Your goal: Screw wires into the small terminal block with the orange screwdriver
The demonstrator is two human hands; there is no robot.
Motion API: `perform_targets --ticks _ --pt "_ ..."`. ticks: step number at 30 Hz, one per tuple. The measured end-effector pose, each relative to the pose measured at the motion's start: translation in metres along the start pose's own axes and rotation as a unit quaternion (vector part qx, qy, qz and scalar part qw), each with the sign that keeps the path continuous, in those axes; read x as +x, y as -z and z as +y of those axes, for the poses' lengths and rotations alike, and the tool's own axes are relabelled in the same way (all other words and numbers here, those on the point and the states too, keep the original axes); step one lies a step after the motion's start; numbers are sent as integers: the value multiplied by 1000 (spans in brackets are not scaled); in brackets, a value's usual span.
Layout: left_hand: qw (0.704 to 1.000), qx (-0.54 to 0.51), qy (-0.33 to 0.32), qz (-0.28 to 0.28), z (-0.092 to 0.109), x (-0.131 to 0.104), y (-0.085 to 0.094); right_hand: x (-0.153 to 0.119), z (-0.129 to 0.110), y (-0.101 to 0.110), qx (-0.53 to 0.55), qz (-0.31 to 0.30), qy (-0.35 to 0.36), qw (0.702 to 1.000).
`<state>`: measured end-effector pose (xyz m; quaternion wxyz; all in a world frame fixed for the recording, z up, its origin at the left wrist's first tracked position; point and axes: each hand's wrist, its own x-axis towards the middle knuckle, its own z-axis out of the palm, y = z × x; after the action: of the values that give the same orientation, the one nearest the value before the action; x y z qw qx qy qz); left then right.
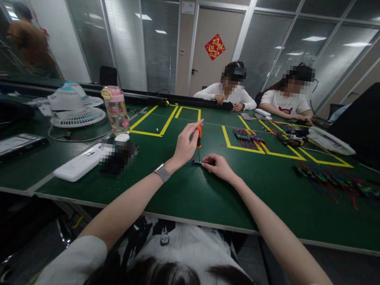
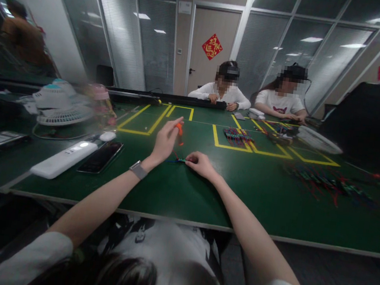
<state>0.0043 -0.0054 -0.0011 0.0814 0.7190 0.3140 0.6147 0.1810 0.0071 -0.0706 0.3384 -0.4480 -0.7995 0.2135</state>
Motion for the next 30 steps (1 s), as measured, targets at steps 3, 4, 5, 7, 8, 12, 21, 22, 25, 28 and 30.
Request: perform_targets --ticks 3,4,5,7,8,12,21,22,25,28,30 --pt "1000 22 4 18 3 0 0 0 -1 1 -2 -2 1 1000" --pt "999 28 8 25 3 -1 1 0 -1 1 -4 -3 1 1000" --pt "999 28 10 27 3 0 1 0 -1 1 -6 -5 1 1000" --pt "1000 6 11 14 3 0 1 0 0 1 -9 -5 2 1000" --pt "1000 -10 11 2 2 0 1 0 1 1 -10 -6 4 1000" --pt "999 -31 10 -22 3 0 1 1 3 0 -10 -6 7 1000" --pt "999 1 32 -14 -2 1 1 0 2 0 0 -5 8 1000" --pt "999 -9 28 -19 -2 1 0 0 2 0 -1 -5 9 1000" --pt "1000 -10 17 -10 0 0 0 0 2 1 -4 -8 9 1000" --pt "999 30 14 21 1 -1 0 0 2 0 -6 -9 6 1000" --pt "998 45 22 33 1 -1 0 0 2 0 -4 -6 5 1000"
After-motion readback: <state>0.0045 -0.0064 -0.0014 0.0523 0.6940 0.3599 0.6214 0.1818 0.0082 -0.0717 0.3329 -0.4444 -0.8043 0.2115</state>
